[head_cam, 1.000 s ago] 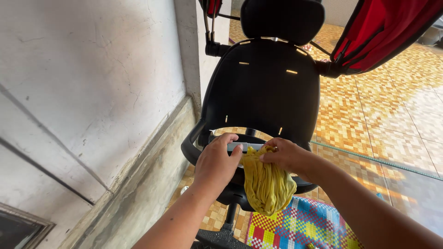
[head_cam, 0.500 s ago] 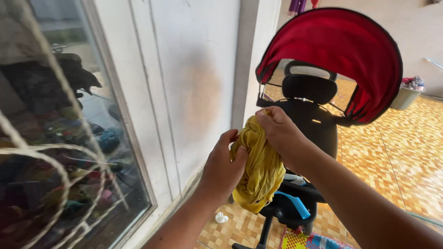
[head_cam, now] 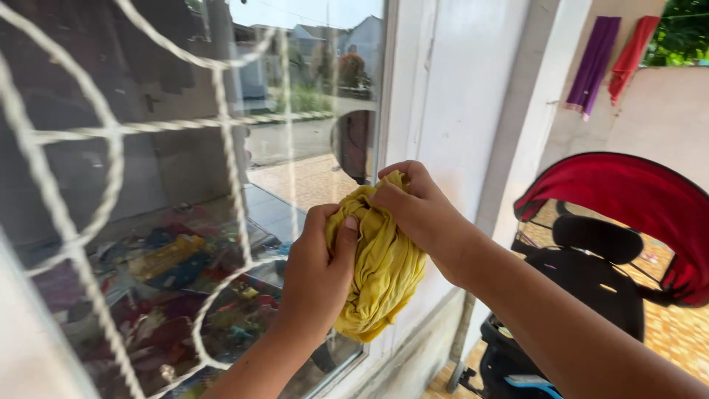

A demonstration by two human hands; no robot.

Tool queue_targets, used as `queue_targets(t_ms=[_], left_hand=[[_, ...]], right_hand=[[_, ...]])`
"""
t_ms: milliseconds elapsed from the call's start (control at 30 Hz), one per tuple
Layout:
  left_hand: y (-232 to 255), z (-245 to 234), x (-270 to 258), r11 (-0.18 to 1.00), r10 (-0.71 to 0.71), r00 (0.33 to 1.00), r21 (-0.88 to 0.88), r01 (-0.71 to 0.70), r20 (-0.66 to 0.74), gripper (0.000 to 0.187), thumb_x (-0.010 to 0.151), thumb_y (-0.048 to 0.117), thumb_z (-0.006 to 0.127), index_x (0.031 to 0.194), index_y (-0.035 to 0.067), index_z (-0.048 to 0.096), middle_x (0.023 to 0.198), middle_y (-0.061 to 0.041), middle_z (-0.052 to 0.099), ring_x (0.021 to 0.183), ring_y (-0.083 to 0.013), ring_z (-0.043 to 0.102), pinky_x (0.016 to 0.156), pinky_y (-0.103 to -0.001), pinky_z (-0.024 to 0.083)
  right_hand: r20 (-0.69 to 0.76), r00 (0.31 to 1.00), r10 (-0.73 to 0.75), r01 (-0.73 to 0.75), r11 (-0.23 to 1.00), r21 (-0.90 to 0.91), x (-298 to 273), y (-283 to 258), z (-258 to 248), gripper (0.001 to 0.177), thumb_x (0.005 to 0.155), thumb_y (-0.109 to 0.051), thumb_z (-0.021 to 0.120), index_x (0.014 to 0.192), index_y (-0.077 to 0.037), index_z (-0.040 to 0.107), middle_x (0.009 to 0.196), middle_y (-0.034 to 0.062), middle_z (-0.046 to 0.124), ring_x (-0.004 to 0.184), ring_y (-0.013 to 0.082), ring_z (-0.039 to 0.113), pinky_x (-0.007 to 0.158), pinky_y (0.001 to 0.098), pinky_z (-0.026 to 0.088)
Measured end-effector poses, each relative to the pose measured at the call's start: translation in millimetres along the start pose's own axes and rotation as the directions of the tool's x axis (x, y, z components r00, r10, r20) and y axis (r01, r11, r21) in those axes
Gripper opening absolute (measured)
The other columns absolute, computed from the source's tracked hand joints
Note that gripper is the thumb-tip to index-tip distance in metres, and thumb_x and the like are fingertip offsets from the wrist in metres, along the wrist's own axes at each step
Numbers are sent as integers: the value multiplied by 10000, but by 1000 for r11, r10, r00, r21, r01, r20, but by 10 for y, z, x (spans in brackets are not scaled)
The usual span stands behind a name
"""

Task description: The person sprays a window with a cleaning solution and wipes it with a squeegee, then uses a yellow cloth to wipe the window frame and sill. The task is performed on a single window with visible interior and exterior views.

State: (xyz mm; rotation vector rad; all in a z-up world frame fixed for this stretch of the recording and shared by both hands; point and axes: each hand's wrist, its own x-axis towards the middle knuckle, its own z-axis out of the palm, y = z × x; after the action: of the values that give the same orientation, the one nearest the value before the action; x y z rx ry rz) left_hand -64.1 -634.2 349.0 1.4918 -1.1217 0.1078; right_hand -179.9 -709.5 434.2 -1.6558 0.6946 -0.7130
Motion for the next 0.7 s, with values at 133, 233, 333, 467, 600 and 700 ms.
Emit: queue_targets(t_ms=[133, 233, 333, 467, 600, 700], left_hand=[[376, -813, -121, 987, 99, 987, 138, -81, -128, 249, 1040, 262, 467, 1176, 73, 554, 820, -65, 699, 586, -170, 650, 536, -340, 522], [685, -1410, -260, 975, 115, 944, 215, -49, -309, 198, 1039, 234, 474, 1152, 86, 541, 865, -79, 720, 637, -221, 688, 595, -406, 514], [1072, -2073, -398, 968, 46, 892, 240, 71, -450, 258, 1056, 279, 410, 1191, 81, 508, 863, -70, 668, 660, -190, 670, 625, -394, 529], [1442, -2964, -569, 929, 20, 835, 319, 188, -550, 288, 1007, 286, 488, 1228, 107, 532, 856, -87, 716, 665, -219, 678, 657, -385, 534], [1960, -3623, -786, 902, 118, 832, 408, 139, -543, 270, 949, 257, 592, 1166, 99, 568, 811, -81, 711, 600, -190, 636, 595, -366, 529], [2288, -4089, -882, 909, 177, 802, 407, 89, -571, 260, 929, 249, 622, 1124, 80, 589, 772, -69, 685, 590, -159, 596, 586, -336, 519]], right_hand=[[232, 969, -84, 51, 988, 148, -301, -489, 317, 515, 838, -80, 479, 1353, -107, 482, 1062, 168, 527, 1006, 275, 524, 834, 394, 446], [467, 876, -117, 80, 992, 99, -571, -816, 551, 695, 786, -83, 491, 1465, -188, 393, 1390, 183, 517, 1254, 336, 522, 1017, 450, 444], [470, 878, -93, 214, 954, -210, -849, -1160, 869, 720, 889, -85, 604, 1562, -209, 381, 1330, 115, 666, 1107, 223, 629, 928, 366, 502], [510, 831, -222, 259, 966, -1, -1229, -1625, 1367, 445, 982, -105, 566, 1428, -97, 575, 1089, 111, 697, 969, 181, 641, 874, 335, 512], [679, 686, -261, 489, 857, -165, -1742, -2057, 1910, 487, 967, -307, 579, 1423, -144, 524, 1286, 72, 680, 1113, 177, 665, 980, 329, 554], [786, 553, -277, 452, 892, -4, -2045, -2244, 2346, 800, 815, -285, 737, 1491, -97, 353, 1218, 103, 637, 1110, 201, 646, 982, 372, 557]])
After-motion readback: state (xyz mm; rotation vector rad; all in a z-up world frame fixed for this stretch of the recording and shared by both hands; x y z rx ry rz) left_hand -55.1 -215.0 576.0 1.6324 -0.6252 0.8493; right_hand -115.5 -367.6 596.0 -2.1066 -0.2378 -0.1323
